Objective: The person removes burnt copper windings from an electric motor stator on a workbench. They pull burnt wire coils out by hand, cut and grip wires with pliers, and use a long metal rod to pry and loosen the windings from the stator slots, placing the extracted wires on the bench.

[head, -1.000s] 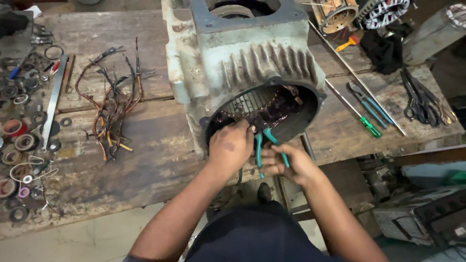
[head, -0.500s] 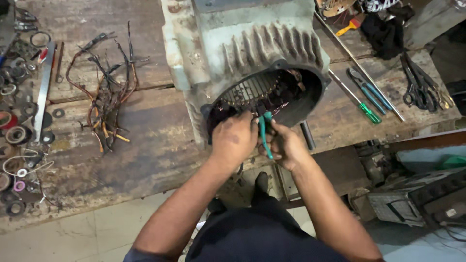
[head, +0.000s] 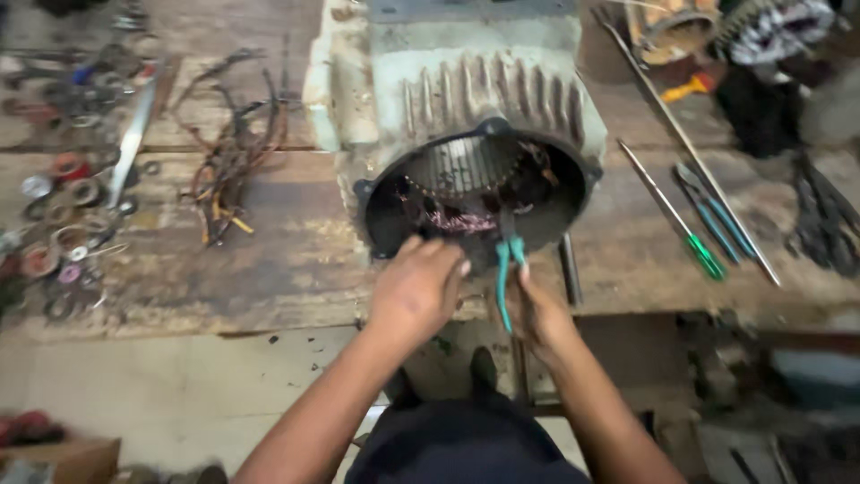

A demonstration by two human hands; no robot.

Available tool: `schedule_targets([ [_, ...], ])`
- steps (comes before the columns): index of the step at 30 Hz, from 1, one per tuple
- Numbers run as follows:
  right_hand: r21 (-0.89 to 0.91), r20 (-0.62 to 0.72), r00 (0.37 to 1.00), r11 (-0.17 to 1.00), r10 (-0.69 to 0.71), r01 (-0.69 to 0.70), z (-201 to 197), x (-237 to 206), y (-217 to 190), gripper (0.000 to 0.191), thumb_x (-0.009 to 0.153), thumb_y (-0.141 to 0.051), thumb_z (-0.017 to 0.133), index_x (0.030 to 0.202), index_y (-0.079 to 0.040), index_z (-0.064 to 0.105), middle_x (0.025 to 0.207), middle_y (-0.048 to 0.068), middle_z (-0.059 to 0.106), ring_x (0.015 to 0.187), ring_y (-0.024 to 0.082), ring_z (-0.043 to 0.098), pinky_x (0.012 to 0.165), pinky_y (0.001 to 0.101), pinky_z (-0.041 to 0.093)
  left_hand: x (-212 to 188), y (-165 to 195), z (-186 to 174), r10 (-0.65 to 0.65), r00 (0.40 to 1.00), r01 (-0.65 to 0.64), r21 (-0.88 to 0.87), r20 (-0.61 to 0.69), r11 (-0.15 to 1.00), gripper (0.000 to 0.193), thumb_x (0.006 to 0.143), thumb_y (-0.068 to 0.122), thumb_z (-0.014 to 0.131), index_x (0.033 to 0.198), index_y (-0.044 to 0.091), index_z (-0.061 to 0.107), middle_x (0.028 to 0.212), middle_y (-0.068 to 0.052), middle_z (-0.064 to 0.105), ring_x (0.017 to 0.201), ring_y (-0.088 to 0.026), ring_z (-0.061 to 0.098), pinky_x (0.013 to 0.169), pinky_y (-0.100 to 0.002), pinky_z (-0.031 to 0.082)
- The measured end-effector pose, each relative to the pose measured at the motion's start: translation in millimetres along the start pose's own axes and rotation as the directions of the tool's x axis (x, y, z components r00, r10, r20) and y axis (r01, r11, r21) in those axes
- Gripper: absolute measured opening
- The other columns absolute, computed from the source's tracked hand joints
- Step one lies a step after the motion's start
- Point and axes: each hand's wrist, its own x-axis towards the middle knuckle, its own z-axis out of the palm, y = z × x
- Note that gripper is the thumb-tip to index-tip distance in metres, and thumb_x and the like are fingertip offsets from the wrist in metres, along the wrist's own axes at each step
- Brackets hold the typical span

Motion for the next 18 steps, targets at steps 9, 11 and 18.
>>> schedule_targets([
  [9, -0.652, 0.111, 0.986, 0.758, 0.126, -0.024, -115.2, -46.1, -15.6, 0.044, 0.092, -0.03, 0.063, 0.126, -0.004, 0.072, 0.09, 0.005, 0.071, 0.077, 0.017, 0.066, 0.065, 0.0331, 0.055, -65.0, 48.8, 49.4, -0.043, 0.997, 0.028, 0.242, 0.057, 0.97, 0.027, 0.073, 0.011, 0.069, 0.1, 0.009, 0.07, 0.097, -0.006, 0.063, 0.094, -0.029, 0.061, 0.073, -0.039, 0.053],
  [11, -0.614, 0.215, 0.969, 0.789, 0.122, 0.037, -133.9, -43.6, -18.6, 0.043, 0.094, -0.029, 0.064, 0.126, -0.002, 0.072, 0.093, 0.005, 0.071, 0.081, 0.015, 0.065, 0.067, 0.0317, 0.055, -70.0, 53.1, 62.8, -0.045, 0.999, 0.038, 0.244, 0.023, 0.969, 0.028, 0.074, 0.011, 0.068, 0.102, 0.009, 0.069, 0.104, -0.006, 0.065, 0.094, -0.029, 0.06, 0.073, -0.039, 0.054],
  [18, -0.593, 0.331, 0.939, 0.795, 0.094, 0.129, -158.7, -21.0, -24.1, 0.042, 0.093, -0.03, 0.064, 0.127, -0.005, 0.07, 0.097, 0.004, 0.074, 0.086, 0.013, 0.066, 0.066, 0.03, 0.053, -65.5, 57.5, 111.9, -0.039, 0.999, 0.043, 0.339, -0.018, 0.94, 0.033, 0.079, 0.008, 0.062, 0.112, 0.008, 0.069, 0.106, -0.006, 0.063, 0.099, -0.027, 0.061, 0.072, -0.039, 0.055],
])
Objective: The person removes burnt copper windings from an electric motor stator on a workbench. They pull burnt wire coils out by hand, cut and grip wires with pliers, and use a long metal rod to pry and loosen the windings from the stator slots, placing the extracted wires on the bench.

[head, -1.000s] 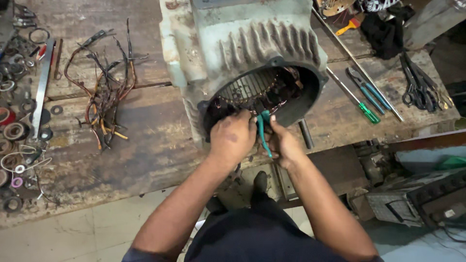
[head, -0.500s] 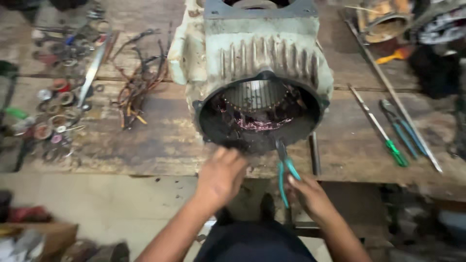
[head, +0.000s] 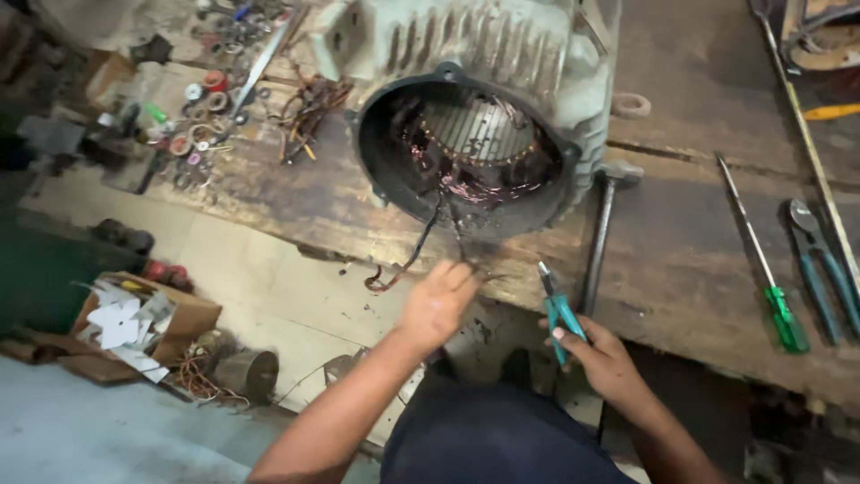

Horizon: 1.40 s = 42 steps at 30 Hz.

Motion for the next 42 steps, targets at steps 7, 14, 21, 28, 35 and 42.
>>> schedule_targets([
  [7, -0.266, -0.055, 0.996, 0.962, -0.074, 0.056, -21.9, 15.9, -14.2, 0.036, 0.096, -0.031, 0.068, 0.12, -0.005, 0.072, 0.087, 0.003, 0.068, 0.071, 0.014, 0.059, 0.062, 0.0299, 0.051, -26.0, -14.2, -13.1, 0.008, 0.998, -0.013, 0.091, 0.058, 0.996, 0.037, 0.078, 0.011, 0.064, 0.115, 0.009, 0.068, 0.12, -0.004, 0.064, 0.108, -0.027, 0.06, 0.084, -0.038, 0.055],
  [14, -0.264, -0.063, 0.991, 0.96, -0.117, 0.097, -1.3, 14.5, -31.6, 0.03, 0.095, -0.03, 0.067, 0.11, -0.005, 0.07, 0.077, 0.001, 0.061, 0.066, 0.012, 0.057, 0.06, 0.029, 0.049, -27.3, -19.0, -46.6, -0.046, 0.987, 0.052, 0.036, -0.152, 0.998, 0.041, 0.084, 0.028, 0.077, 0.123, 0.014, 0.069, 0.131, -0.014, 0.062, 0.116, -0.036, 0.057, 0.095, -0.045, 0.05],
  [21, -0.362, -0.223, 0.973, 0.932, -0.056, -0.029, 4.9, 1.2, -27.1, 0.033, 0.094, -0.031, 0.07, 0.107, -0.001, 0.069, 0.074, 0.003, 0.056, 0.064, 0.014, 0.052, 0.058, 0.0324, 0.043, -32.0, -76.3, -44.0, -0.542, 0.84, 0.519, -0.289, -0.003, 0.805, 0.047, 0.088, 0.042, 0.075, 0.12, 0.008, 0.069, 0.108, -0.02, 0.071, 0.101, -0.039, 0.067, 0.089, -0.048, 0.052],
  [28, -0.55, -0.253, 0.947, 0.835, -0.197, 0.027, 66.2, 2.4, -12.0, 0.036, 0.093, -0.037, 0.069, 0.098, -0.002, 0.071, 0.078, 0.002, 0.065, 0.073, 0.012, 0.057, 0.065, 0.0296, 0.047, -6.7, -109.5, 14.2, -0.45, 0.881, 0.459, -0.503, 0.148, 0.733, 0.042, 0.092, 0.045, 0.069, 0.103, 0.004, 0.074, 0.094, -0.023, 0.072, 0.091, -0.044, 0.068, 0.08, -0.053, 0.054],
  [35, -0.518, -0.324, 0.944, 0.846, -0.062, -0.123, 147.3, -0.2, 5.8, 0.032, 0.094, -0.034, 0.07, 0.094, -0.003, 0.07, 0.076, 0.001, 0.065, 0.07, 0.011, 0.056, 0.063, 0.029, 0.045, 21.8, -117.6, 44.9, -0.489, 0.8, 0.56, -0.726, 0.349, 0.398, 0.051, 0.102, 0.05, 0.051, 0.094, 0.005, 0.074, 0.097, -0.02, 0.074, 0.099, -0.04, 0.069, 0.087, -0.05, 0.053],
  [42, -0.544, -0.394, 0.91, 0.83, -0.126, -0.121, 181.2, -32.3, -0.1, 0.034, 0.098, -0.034, 0.071, 0.095, 0.0, 0.067, 0.076, 0.0, 0.056, 0.07, 0.011, 0.051, 0.062, 0.029, 0.041, 17.0, -128.9, 27.3, -0.288, 0.828, 0.525, -0.845, 0.481, 0.097, 0.043, 0.104, 0.046, 0.051, 0.097, 0.008, 0.069, 0.084, -0.011, 0.069, 0.067, -0.023, 0.06, 0.06, -0.041, 0.047],
])
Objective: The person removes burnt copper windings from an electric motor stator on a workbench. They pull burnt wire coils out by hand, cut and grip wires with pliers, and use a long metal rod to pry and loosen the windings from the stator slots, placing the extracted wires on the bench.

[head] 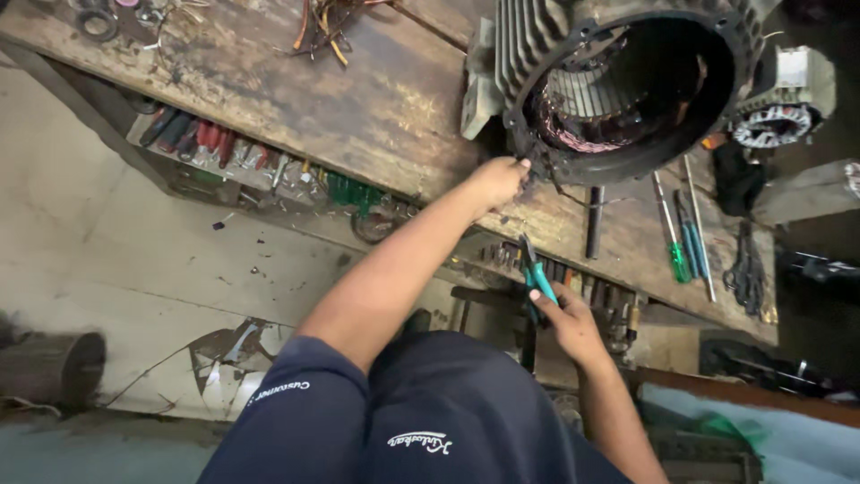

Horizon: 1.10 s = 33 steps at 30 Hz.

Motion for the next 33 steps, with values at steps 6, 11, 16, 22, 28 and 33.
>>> schedule_targets([
  [6, 0.028, -0.082, 0.995, 0.998, 0.051, -0.049, -5.5, -32.5, -10.0, 0.033, 0.092, -0.032, 0.07, 0.106, -0.003, 0.072, 0.077, -0.002, 0.06, 0.07, 0.011, 0.054, 0.063, 0.0299, 0.045, -4.5, 10.6, -17.7, -0.192, 0.916, 0.331, -0.394, 0.352, 0.857, 0.032, 0.106, 0.042, 0.047, 0.094, 0.013, 0.05, 0.069, -0.002, 0.046, 0.045, -0.01, 0.031, 0.039, -0.029, 0.025],
  [11, 0.018, -0.119, 0.993, 1.0, 0.022, -0.02, -10.0, -52.8, -9.7, 0.034, 0.092, -0.031, 0.071, 0.109, -0.001, 0.072, 0.084, -0.002, 0.063, 0.079, 0.009, 0.055, 0.071, 0.028, 0.046, 1.2, 8.0, -14.9, -0.238, 0.929, 0.314, -0.263, 0.282, 0.912, 0.034, 0.107, 0.041, 0.049, 0.097, 0.009, 0.055, 0.071, 0.0, 0.05, 0.048, -0.011, 0.036, 0.039, -0.031, 0.026],
  [16, 0.058, -0.179, 0.979, 0.995, 0.093, -0.084, -17.4, -64.6, -5.1, 0.034, 0.095, -0.032, 0.07, 0.104, 0.0, 0.072, 0.082, 0.0, 0.061, 0.077, 0.009, 0.051, 0.067, 0.0276, 0.042, -3.4, -35.7, 1.9, 0.028, 0.993, -0.062, 0.309, 0.111, 0.949, 0.045, 0.107, 0.045, 0.049, 0.121, 0.007, 0.068, 0.108, -0.018, 0.07, 0.096, -0.035, 0.064, 0.081, -0.047, 0.053],
  [22, 0.13, -0.185, 0.942, 0.957, 0.279, -0.258, -32.0, -60.2, 5.4, 0.031, 0.092, -0.032, 0.069, 0.101, -0.002, 0.072, 0.075, 0.001, 0.062, 0.068, 0.011, 0.052, 0.06, 0.0281, 0.043, -9.5, -77.4, 7.0, 0.226, 0.97, -0.243, 0.346, 0.089, 0.906, 0.045, 0.104, 0.04, 0.048, 0.135, 0.009, 0.058, 0.127, -0.025, 0.064, 0.117, -0.047, 0.058, 0.097, -0.053, 0.046],
  [28, 0.095, -0.09, 0.975, 0.977, 0.201, -0.193, -51.4, -37.0, 3.0, 0.03, 0.096, -0.029, 0.07, 0.1, 0.0, 0.07, 0.08, 0.002, 0.062, 0.074, 0.011, 0.054, 0.065, 0.0288, 0.045, -24.3, -95.5, 22.2, 0.174, 0.983, -0.183, 0.253, 0.058, 0.95, 0.033, 0.103, 0.038, 0.051, 0.114, 0.008, 0.058, 0.105, -0.026, 0.067, 0.101, -0.049, 0.062, 0.084, -0.054, 0.049],
  [33, 0.259, -0.061, 0.977, 0.948, 0.205, -0.183, -88.4, -28.1, -20.7, 0.031, 0.098, -0.022, 0.068, 0.109, 0.006, 0.069, 0.091, 0.01, 0.069, 0.082, 0.017, 0.062, 0.073, 0.0322, 0.05, -30.7, -96.0, 45.3, 0.248, 0.968, -0.248, 0.291, 0.036, 0.924, 0.029, 0.104, 0.035, 0.053, 0.105, 0.006, 0.054, 0.093, -0.026, 0.067, 0.091, -0.048, 0.064, 0.078, -0.056, 0.049],
])
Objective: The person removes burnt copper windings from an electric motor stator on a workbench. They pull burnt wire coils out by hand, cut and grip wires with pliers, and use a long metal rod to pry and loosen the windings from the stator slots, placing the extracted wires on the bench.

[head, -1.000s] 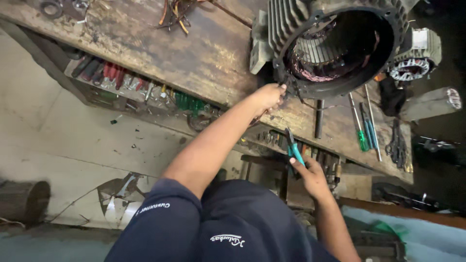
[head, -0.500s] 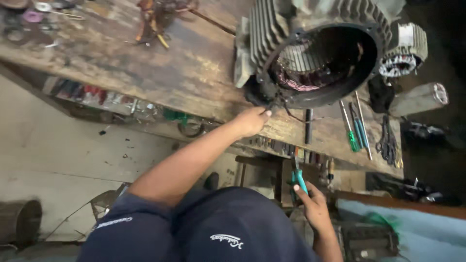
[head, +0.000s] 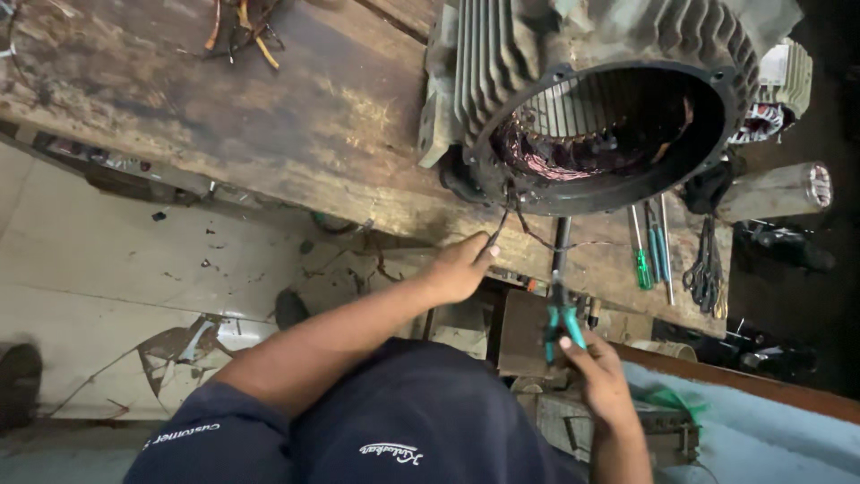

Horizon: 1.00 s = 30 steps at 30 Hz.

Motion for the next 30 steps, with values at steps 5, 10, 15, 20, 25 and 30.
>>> schedule_targets([
  [5, 0.262, 0.062, 0.995, 0.964, -0.073, 0.054, -31.7, 22.5, -26.3, 0.043, 0.086, -0.019, 0.061, 0.123, 0.003, 0.065, 0.113, 0.017, 0.073, 0.089, 0.021, 0.071, 0.076, 0.036, 0.056, 0.7, 27.9, 38.7, -0.099, 0.995, 0.099, -0.008, 0.025, 0.995, 0.029, 0.105, 0.034, 0.051, 0.111, 0.006, 0.052, 0.088, -0.026, 0.066, 0.084, -0.049, 0.064, 0.072, -0.058, 0.049],
  [10, 0.199, 0.147, 0.974, 0.97, -0.173, 0.142, -81.9, 74.5, -10.9, 0.04, 0.092, -0.02, 0.063, 0.123, 0.006, 0.066, 0.105, 0.017, 0.073, 0.085, 0.022, 0.069, 0.078, 0.0333, 0.052, 31.9, 58.8, 105.0, -0.181, 0.982, 0.186, 0.115, -0.049, 0.976, 0.033, 0.103, 0.038, 0.051, 0.115, 0.008, 0.053, 0.09, -0.026, 0.068, 0.085, -0.049, 0.066, 0.074, -0.058, 0.05],
  [15, 0.187, 0.226, 0.958, 0.973, -0.177, 0.135, -126.1, 133.8, 20.7, 0.029, 0.098, -0.016, 0.07, 0.114, 0.008, 0.069, 0.089, 0.012, 0.07, 0.075, 0.022, 0.061, 0.066, 0.0358, 0.045, 55.5, 47.2, 133.2, -0.091, 0.986, 0.105, 0.092, -0.138, 0.99, 0.04, 0.105, 0.043, 0.054, 0.113, 0.005, 0.059, 0.103, -0.025, 0.069, 0.098, -0.045, 0.067, 0.085, -0.052, 0.053],
  [20, 0.064, 0.296, 0.928, 0.974, -0.227, 0.218, -132.7, 161.8, 29.5, 0.028, 0.095, -0.018, 0.066, 0.114, 0.004, 0.07, 0.095, 0.011, 0.073, 0.085, 0.018, 0.067, 0.078, 0.0323, 0.051, 40.9, 26.2, 95.3, -0.207, 0.977, 0.204, -0.058, -0.05, 0.977, 0.045, 0.095, 0.044, 0.062, 0.122, 0.009, 0.068, 0.11, -0.017, 0.075, 0.104, -0.032, 0.07, 0.092, -0.044, 0.052],
  [25, 0.156, 0.472, 0.866, 0.982, -0.166, 0.104, -132.6, 173.4, 11.4, 0.041, 0.091, -0.021, 0.063, 0.127, -0.001, 0.063, 0.107, 0.012, 0.068, 0.08, 0.027, 0.073, 0.079, 0.0357, 0.054, 46.2, 29.0, 57.6, -0.369, 0.927, 0.357, -0.138, -0.066, 0.924, 0.038, 0.097, 0.041, 0.064, 0.114, 0.009, 0.078, 0.097, -0.008, 0.079, 0.084, -0.019, 0.067, 0.076, -0.034, 0.051],
  [30, 0.037, 0.499, 0.86, 0.995, -0.103, 0.098, -123.3, 187.7, 2.0, 0.04, 0.094, -0.027, 0.062, 0.123, 0.001, 0.064, 0.107, 0.01, 0.068, 0.085, 0.025, 0.073, 0.078, 0.035, 0.055, 61.9, 30.8, 65.1, -0.451, 0.876, 0.314, -0.507, -0.171, 0.803, 0.04, 0.104, 0.041, 0.059, 0.109, 0.003, 0.073, 0.089, -0.007, 0.077, 0.073, -0.011, 0.067, 0.067, -0.028, 0.053],
])
